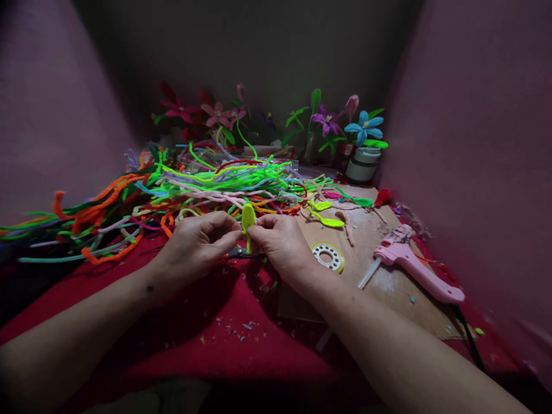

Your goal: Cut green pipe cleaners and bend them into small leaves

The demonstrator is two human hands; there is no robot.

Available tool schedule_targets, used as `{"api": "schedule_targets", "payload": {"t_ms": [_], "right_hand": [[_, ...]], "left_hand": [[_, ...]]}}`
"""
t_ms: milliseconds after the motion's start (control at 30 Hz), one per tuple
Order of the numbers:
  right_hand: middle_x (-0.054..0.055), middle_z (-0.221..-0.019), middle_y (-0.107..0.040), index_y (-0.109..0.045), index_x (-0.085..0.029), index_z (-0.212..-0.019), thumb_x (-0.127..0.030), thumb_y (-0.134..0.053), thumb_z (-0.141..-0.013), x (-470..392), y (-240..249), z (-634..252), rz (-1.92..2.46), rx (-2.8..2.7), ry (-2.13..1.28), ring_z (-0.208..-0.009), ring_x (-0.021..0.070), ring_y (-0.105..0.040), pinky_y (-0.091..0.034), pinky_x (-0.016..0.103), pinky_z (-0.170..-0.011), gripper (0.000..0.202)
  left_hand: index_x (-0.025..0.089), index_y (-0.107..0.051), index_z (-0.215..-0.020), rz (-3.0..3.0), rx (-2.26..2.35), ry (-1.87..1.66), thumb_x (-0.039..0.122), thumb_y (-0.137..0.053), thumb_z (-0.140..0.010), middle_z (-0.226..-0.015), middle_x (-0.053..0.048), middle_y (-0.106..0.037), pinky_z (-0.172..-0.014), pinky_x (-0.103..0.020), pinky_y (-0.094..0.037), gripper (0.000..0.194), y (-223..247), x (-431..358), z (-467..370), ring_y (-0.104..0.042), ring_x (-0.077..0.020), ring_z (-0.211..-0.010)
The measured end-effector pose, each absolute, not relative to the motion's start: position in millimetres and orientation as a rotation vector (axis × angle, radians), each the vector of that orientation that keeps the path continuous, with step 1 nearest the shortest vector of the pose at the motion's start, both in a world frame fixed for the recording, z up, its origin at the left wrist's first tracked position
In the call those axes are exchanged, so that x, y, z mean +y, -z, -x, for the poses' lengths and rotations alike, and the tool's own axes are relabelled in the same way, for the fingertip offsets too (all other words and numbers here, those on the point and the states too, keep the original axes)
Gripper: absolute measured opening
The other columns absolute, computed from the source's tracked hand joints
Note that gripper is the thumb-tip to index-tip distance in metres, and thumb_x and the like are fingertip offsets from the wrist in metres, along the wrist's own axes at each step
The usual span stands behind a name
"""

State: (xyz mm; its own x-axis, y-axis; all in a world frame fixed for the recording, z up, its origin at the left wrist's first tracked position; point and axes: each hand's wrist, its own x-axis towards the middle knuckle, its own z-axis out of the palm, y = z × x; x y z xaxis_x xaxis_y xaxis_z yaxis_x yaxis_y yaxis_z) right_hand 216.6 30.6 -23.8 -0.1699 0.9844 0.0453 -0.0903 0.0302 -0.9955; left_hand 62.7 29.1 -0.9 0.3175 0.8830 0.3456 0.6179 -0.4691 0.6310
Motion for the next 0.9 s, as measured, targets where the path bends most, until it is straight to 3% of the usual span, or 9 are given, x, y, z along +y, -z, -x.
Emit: {"api": "schedule_targets", "payload": {"t_ms": [300,433,700,900], "right_hand": [[0.0,-0.059,-0.061,-0.06,-0.014,-0.064,-0.021,-0.072,-0.056,30,15,-216,0.941,-1.05,-1.545,-0.053,0.0118,-0.058,-0.05,0.03,-0.062,0.016],[0.0,-0.061,-0.061,-0.062,-0.014,-0.067,-0.023,-0.074,-0.057,31,19,-216,0.918,-1.03,-1.543,-0.051,0.0097,-0.054,-0.045,0.028,-0.057,0.018],[-0.002,-0.05,-0.053,-0.056,-0.015,-0.054,-0.023,-0.065,-0.066,30,17,-217,1.008,-1.248,-1.318,-0.049,0.0086,-0.046,-0.034,0.026,-0.053,0.017],[-0.002,-0.052,-0.053,-0.058,-0.015,-0.058,-0.02,-0.059,-0.067,28,13,-218,1.047,-1.323,-1.25,-0.051,0.0092,-0.046,-0.034,0.025,-0.053,0.011]], "left_hand": [[0.017,-0.062,-0.077,-1.488,1.109,-0.846,0.035,-0.068,-0.069,-0.053,0.004,-0.052,-0.039,-0.019,-0.027,0.02,-5,37,-54,-0.039,-0.0054,-0.04],[0.015,-0.064,-0.079,-1.28,1.019,-0.796,0.031,-0.071,-0.067,-0.057,0.002,-0.056,-0.037,-0.019,-0.019,0.022,3,38,-56,-0.032,-0.0027,-0.037],[0.014,-0.059,-0.067,-1.199,0.972,-0.811,0.028,-0.071,-0.069,-0.046,0.007,-0.042,-0.038,-0.017,-0.017,0.019,3,32,-65,-0.029,-0.0016,-0.038],[0.017,-0.06,-0.083,-1.345,0.941,-0.933,0.026,-0.067,-0.074,-0.054,0.007,-0.049,-0.035,-0.016,-0.02,0.015,2,31,-64,-0.032,-0.001,-0.037]]}}
